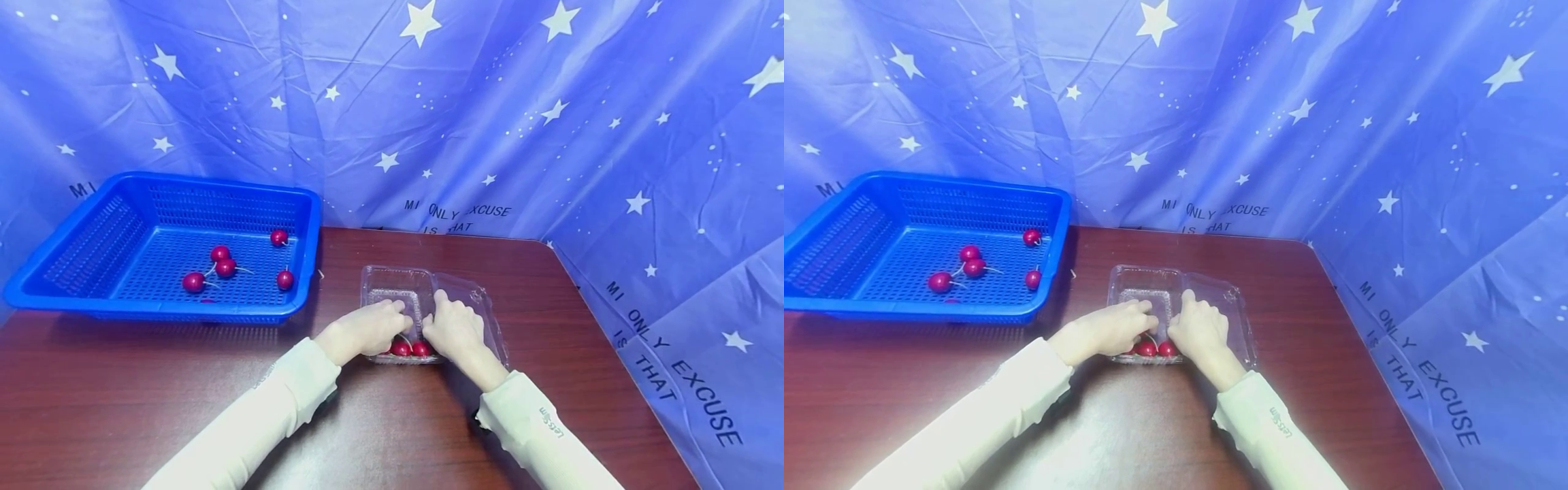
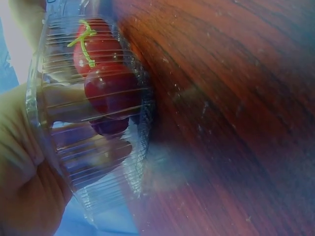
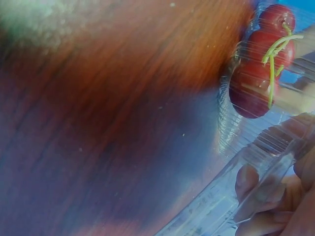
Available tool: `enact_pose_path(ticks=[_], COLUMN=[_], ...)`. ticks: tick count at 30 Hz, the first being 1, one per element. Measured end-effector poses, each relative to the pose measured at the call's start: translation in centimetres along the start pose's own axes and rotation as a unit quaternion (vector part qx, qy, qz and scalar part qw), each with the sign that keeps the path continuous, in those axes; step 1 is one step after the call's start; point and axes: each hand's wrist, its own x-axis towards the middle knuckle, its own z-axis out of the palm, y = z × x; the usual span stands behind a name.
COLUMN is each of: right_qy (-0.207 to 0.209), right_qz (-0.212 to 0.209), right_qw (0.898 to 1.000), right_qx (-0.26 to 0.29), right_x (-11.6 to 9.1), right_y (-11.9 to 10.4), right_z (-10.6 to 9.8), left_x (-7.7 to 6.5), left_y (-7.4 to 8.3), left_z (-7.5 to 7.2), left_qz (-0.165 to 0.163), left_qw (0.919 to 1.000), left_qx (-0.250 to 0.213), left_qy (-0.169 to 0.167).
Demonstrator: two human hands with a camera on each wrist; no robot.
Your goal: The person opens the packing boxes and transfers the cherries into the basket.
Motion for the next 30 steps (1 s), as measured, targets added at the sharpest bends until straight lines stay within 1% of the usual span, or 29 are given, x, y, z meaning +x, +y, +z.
enact_pose_path(ticks=[4,6,14,18,25,30], right_qy=[0.001,0.000,0.006,0.008,0.011,0.011], right_qz=[0.000,0.001,-0.004,-0.005,-0.007,-0.007], right_qw=[1.000,1.000,1.000,1.000,1.000,1.000], right_qx=[0.000,0.000,-0.001,-0.002,-0.002,-0.004], right_x=[0.0,0.0,0.0,0.1,0.0,0.0], right_y=[0.0,0.0,-0.1,-0.1,-0.1,0.0], right_z=[-0.1,-0.1,0.0,0.1,0.1,0.1], left_x=[-0.1,-0.1,-0.1,0.0,0.0,-0.1], left_y=[0.2,0.3,0.0,-0.1,-0.3,-0.4], left_z=[-0.2,-0.2,-0.4,-0.8,-1.8,-2.3], left_qz=[0.015,0.020,0.029,0.023,0.009,0.002], left_qw=[0.9986,0.9974,0.9943,0.9943,0.9956,0.9960], left_qx=[0.049,0.066,0.090,0.088,0.080,0.070], left_qy=[0.013,0.021,0.049,0.055,0.048,0.055])
